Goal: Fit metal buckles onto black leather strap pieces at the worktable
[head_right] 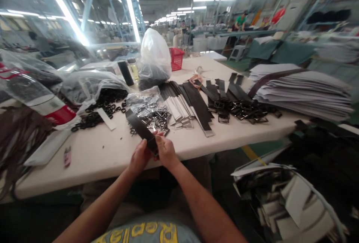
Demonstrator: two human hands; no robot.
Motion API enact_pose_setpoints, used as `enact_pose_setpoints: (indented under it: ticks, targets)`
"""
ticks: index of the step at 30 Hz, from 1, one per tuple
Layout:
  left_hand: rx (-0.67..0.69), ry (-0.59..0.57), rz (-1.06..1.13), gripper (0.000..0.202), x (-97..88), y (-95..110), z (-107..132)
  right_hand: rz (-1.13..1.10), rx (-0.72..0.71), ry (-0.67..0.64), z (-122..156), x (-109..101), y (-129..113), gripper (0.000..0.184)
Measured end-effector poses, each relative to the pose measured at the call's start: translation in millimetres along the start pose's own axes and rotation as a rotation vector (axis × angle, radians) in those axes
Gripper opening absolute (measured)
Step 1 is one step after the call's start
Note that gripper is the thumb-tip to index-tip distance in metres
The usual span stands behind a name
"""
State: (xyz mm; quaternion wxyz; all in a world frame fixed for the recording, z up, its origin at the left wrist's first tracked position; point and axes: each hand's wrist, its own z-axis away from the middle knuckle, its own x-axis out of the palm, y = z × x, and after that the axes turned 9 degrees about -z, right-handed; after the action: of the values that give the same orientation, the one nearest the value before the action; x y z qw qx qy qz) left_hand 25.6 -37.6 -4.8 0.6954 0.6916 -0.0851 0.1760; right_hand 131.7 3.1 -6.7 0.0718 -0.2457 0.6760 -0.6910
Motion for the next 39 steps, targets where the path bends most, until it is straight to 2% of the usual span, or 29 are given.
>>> enact_pose_setpoints:
  ticks: [5, 10, 13, 16, 19, 22, 24, 26, 30, 33, 36, 39]
  targets:
    - [0.021, -0.031, -0.016, 0.051, -1.6, -3.4, 2.8, 0.035, -0.008, 0.020, 0.3, -1.3, -0.1, 0.063]
    - [0.010, -0.027, -0.189, 0.046, -2.8, -2.6, 3.6, 0.145, -0.064, 0.026, -0.5, -2.7, -1.2, 0.064]
    - [0.087, 0.031, -0.184, 0.040, -4.5, -5.2, 1.0, 0.276, -0.169, 0.001, -8.3, -5.2, -17.4, 0.064]
    - [0.152, 0.060, -0.159, 0.041, -3.3, -4.7, -0.6, 0.410, -0.279, 0.012, -26.5, -15.9, -52.1, 0.060]
    - [0.124, 0.001, -0.217, 0.046, -1.1, 0.4, 1.1, 0.504, -0.357, 0.117, -52.3, -42.4, -98.5, 0.056]
    - [0.115, -0.025, -0.316, 0.037, -0.4, 4.9, 3.2, 0.571, -0.396, 0.268, -78.7, -85.2, -140.0, 0.054]
    - [0.114, -0.036, -0.364, 0.032, -0.2, 6.3, 3.8, 0.721, -0.340, 0.485, -93.0, -118.8, -158.1, 0.056]
    - [0.115, -0.046, -0.388, 0.029, 0.5, 6.9, 3.8, 0.809, -0.270, 0.611, -102.8, -152.5, -167.3, 0.059]
    - [0.113, -0.059, -0.399, 0.027, 2.1, 6.2, 2.9, 0.975, -0.113, 0.742, -107.5, -208.2, -167.5, 0.062]
    - [0.124, -0.072, -0.424, 0.029, 1.4, 3.4, 1.8, 1.131, -0.020, 0.832, -104.7, -229.1, -160.7, 0.046]
    - [0.143, -0.091, -0.459, 0.032, -0.3, 0.2, 1.2, 1.268, -0.041, 0.858, -105.9, -225.4, -148.2, 0.038]
    - [0.156, -0.095, -0.499, 0.031, -1.0, -1.0, 1.6, 1.369, -0.094, 0.707, -114.9, -201.2, -124.7, 0.034]
